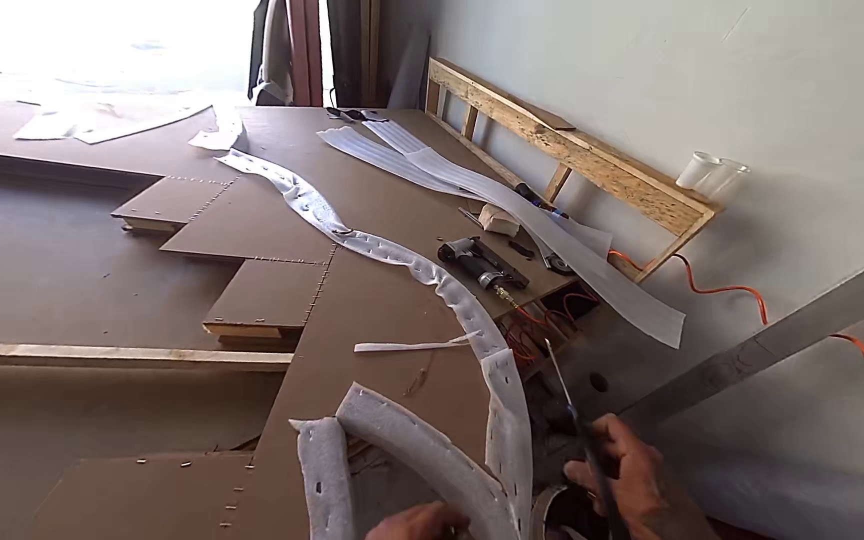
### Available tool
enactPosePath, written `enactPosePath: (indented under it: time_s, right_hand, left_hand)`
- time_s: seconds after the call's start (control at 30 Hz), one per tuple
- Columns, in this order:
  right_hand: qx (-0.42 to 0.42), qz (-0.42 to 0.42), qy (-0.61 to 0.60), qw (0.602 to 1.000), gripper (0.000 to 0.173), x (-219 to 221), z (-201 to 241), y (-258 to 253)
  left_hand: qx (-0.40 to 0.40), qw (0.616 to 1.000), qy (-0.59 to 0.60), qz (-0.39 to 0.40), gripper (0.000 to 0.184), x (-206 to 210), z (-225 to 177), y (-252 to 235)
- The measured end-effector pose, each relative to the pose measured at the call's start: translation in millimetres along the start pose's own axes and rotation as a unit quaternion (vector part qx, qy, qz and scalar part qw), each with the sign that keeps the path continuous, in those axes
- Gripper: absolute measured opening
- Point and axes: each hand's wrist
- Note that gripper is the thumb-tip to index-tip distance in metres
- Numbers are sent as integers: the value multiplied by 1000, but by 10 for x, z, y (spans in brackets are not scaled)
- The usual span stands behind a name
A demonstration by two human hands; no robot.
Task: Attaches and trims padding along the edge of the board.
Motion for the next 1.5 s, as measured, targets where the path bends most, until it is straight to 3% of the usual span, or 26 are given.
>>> enactPosePath:
  time_s: [0.1,0.2,0.3,0.37,0.53,0.63,0.8,1.07,1.27,1.5]
  right_hand:
    - [-4,20,173,985,71,-97,-233,239]
    - [-64,-13,264,962,64,-109,-313,239]
    - [-112,-67,300,945,60,-250,-528,-130]
    - [-134,-66,314,938,55,-460,-577,-399]
    - [-273,-37,347,896,43,-933,-569,-1114]
    - [-375,-24,384,843,42,-1108,-392,-1691]
    - [-548,27,439,712,45,-1138,178,-2686]
    - [-759,133,365,523,40,-594,935,-4033]
    - [-832,183,289,436,41,-223,1292,-4232]
    - [-861,219,284,360,29,52,1413,-4135]
  left_hand:
    - [0,998,-60,8,27,-154,-36,-437]
    - [-30,997,-66,20,36,-242,-47,-1089]
    - [-105,993,-44,14,46,-206,-114,-1653]
    - [-143,988,-53,-25,44,-106,-151,-1872]
    - [-185,979,-68,-50,28,13,-234,-1925]
    - [-178,980,-58,-63,22,0,-196,-1890]
    - [-196,976,-32,-87,25,-2,-141,-1861]
    - [-288,954,-66,-44,26,-8,-347,-2058]
    - [-300,947,-72,-84,25,94,-426,-2051]
    - [-309,941,-68,-117,24,193,-476,-2070]
Point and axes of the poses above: each hand's wrist, its own y-axis away from the middle knuckle, its own x-axis out of the palm, z = x × y, and after that the axes turned 15 degrees about y, right-handed
